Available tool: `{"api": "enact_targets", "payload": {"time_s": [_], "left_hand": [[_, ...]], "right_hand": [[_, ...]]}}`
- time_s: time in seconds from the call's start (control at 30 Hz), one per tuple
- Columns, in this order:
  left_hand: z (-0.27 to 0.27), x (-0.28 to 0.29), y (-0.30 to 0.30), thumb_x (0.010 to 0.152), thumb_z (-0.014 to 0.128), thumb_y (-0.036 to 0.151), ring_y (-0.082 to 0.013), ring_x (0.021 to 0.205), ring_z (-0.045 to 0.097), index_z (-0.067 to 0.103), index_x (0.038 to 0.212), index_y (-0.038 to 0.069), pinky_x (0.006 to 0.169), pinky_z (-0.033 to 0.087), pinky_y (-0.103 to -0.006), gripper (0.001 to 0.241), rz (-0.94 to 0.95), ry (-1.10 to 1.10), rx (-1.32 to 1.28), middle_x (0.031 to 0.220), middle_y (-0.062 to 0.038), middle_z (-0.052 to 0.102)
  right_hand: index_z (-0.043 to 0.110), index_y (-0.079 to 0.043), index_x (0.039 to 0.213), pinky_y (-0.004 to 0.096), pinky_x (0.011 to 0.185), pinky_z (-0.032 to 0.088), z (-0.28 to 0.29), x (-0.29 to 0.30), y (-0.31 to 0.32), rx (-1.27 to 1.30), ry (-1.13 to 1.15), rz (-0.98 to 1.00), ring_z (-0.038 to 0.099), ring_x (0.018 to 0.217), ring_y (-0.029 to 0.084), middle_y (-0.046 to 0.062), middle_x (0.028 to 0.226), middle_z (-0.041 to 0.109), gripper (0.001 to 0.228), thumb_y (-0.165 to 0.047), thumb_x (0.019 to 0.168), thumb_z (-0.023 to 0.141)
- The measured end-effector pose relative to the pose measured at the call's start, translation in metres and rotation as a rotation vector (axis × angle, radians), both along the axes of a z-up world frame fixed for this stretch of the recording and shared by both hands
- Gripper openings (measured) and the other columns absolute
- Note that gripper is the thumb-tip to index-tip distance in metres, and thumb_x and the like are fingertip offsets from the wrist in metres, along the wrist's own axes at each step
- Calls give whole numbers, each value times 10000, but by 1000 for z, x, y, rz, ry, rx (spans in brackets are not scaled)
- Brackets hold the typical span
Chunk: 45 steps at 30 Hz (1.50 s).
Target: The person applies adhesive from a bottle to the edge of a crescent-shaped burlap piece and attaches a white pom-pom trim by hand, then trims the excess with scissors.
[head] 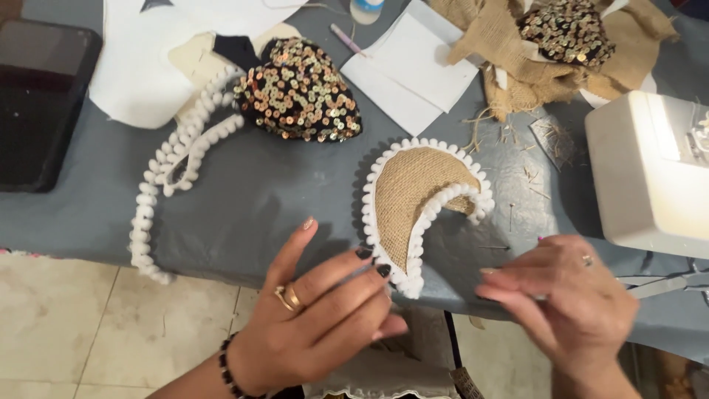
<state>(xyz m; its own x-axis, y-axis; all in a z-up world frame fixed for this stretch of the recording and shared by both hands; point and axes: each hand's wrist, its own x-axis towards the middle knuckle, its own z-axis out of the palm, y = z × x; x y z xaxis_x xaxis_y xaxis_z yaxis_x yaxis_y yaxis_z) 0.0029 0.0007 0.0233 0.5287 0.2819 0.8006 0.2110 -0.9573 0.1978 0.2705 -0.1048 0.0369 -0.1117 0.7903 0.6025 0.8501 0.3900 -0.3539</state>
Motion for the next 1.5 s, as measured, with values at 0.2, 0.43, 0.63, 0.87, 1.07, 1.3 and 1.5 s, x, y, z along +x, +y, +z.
{"api": "enact_targets", "payload": {"time_s": [0.2, 0.43, 0.63, 0.87, 1.07, 1.3, 1.5], "left_hand": [[23, 10, 40, 927, 856, 315, -243, 1141, 609, 674, 1097, 86, 1133, 397, -484, 339, -143, 239, -56, 1167, -55, 685], [37, 37, 59, 889, 777, 636, -288, 1158, 601, 686, 1127, 0, 1125, 453, -502, 685, -349, 413, 212, 1181, -126, 655], [27, 42, 68, 925, 631, 703, -291, 1178, 595, 688, 1120, 34, 1148, 392, -595, 698, -369, 492, 221, 1166, -111, 660], [25, 43, 74, 979, 549, 675, -284, 1152, 607, 682, 1119, 61, 1120, 408, -601, 644, -371, 505, 201, 1173, -96, 652], [27, 45, 76, 999, 495, 645, -270, 1150, 607, 675, 1060, 88, 1108, 393, -634, 589, -393, 513, 138, 1156, -67, 643], [25, 46, 74, 948, 607, 685, -269, 1123, 604, 675, 1087, 90, 1142, 355, -656, 615, -361, 550, 171, 1157, -84, 660], [31, 47, 77, 959, 552, 654, -273, 1128, 632, 544, 1147, 87, 1165, 300, -672, 598, -406, 569, 34, 1071, -85, 646]], "right_hand": [[725, -116, 1111, 372, 914, 483, 40, 12, 36, -133, -221, 16, 696, 992, 224, 68, 1092, 719, 206, -158, 910, 737], [632, -215, 1259, 455, 959, 411, 24, 22, 76, -267, -354, 64, 621, 1179, 297, 67, 1283, 603, 274, -264, 990, 637], [662, -131, 1072, 401, 879, 404, 25, 16, 85, -68, -453, 87, 654, 1033, 263, 47, 1182, 663, 92, -173, 995, 690], [550, -110, 1101, 394, 929, 479, 32, 14, 78, -177, -291, 203, 608, 764, 204, -8, 991, 666, 132, -74, 991, 613], [658, -140, 1120, 366, 669, 549, 24, 23, 72, -309, -289, 152, 683, 839, 244, 56, 1084, 647, 134, -145, 999, 602], [692, -184, 1261, 342, 724, 531, 7, 29, 68, -230, -452, 131, 680, 1010, 221, 43, 1232, 648, 294, -133, 999, 571], [719, -158, 1207, 368, 850, 490, 12, 24, 73, -118, -456, 154, 625, 892, 227, 20, 1158, 672, 240, -99, 1027, 573]]}}
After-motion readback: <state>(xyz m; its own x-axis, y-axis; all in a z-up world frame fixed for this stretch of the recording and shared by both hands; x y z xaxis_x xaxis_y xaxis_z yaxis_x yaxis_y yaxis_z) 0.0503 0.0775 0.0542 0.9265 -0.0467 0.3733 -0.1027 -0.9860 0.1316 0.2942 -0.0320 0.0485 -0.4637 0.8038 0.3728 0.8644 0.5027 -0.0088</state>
